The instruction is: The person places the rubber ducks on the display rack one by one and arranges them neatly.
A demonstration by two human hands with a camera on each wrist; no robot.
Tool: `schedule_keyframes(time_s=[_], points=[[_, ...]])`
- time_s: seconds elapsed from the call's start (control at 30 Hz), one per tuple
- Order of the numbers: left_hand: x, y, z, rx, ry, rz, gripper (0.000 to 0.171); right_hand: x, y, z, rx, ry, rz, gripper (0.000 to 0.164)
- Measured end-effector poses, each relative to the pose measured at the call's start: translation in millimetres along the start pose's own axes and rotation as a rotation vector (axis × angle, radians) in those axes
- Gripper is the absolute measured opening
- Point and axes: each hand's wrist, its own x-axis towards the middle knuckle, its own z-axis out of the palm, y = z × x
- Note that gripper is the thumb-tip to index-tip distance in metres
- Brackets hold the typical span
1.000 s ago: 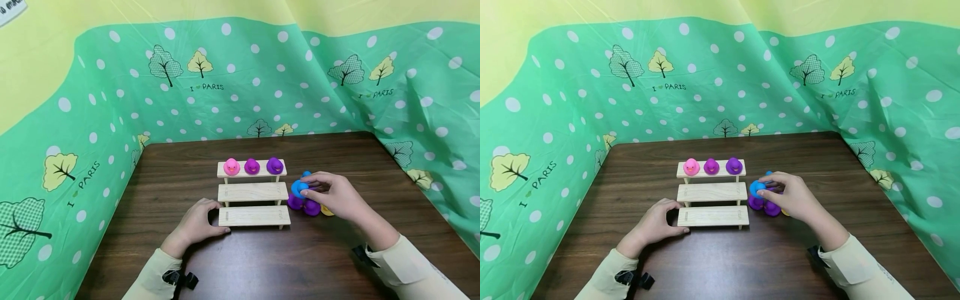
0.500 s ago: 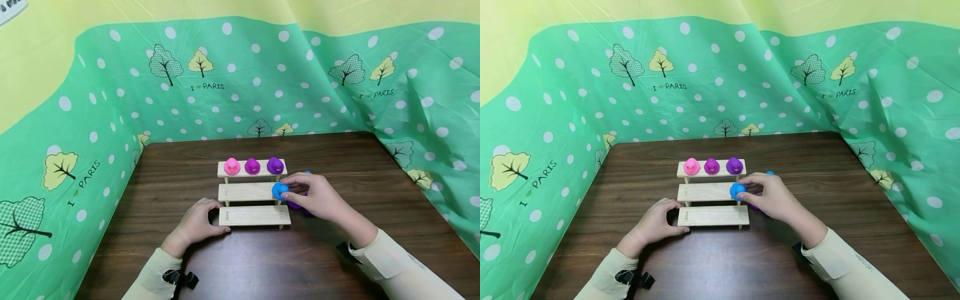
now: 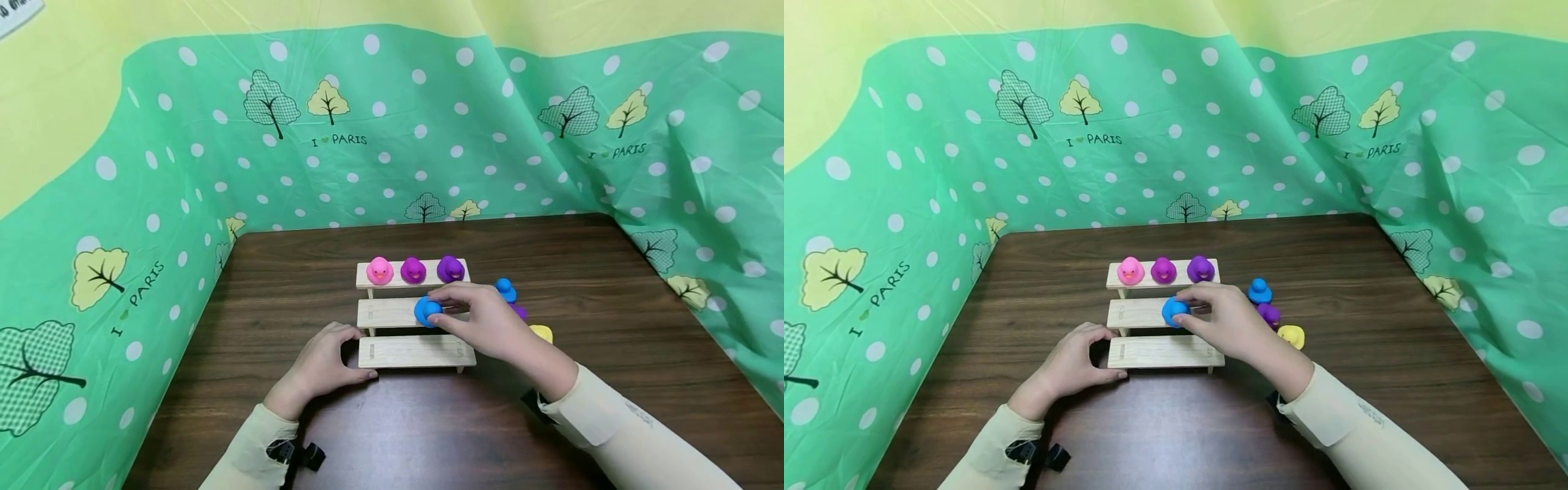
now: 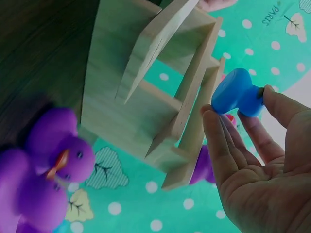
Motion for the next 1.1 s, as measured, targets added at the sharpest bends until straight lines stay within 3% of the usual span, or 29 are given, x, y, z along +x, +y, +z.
schedule_keyframes(time_s=[0.5,1.1], points=[[0.1,1.9,-2.2,-0.008,-0.001,0.000,0.056,23.5,-13.9,30.8,-0.146,0.010,-0.084,0.033],[0.3,0.8,-3.0,0.002,0.002,0.006,0.054,41.0,-22.8,54.6,-0.226,0.006,-0.094,0.035]])
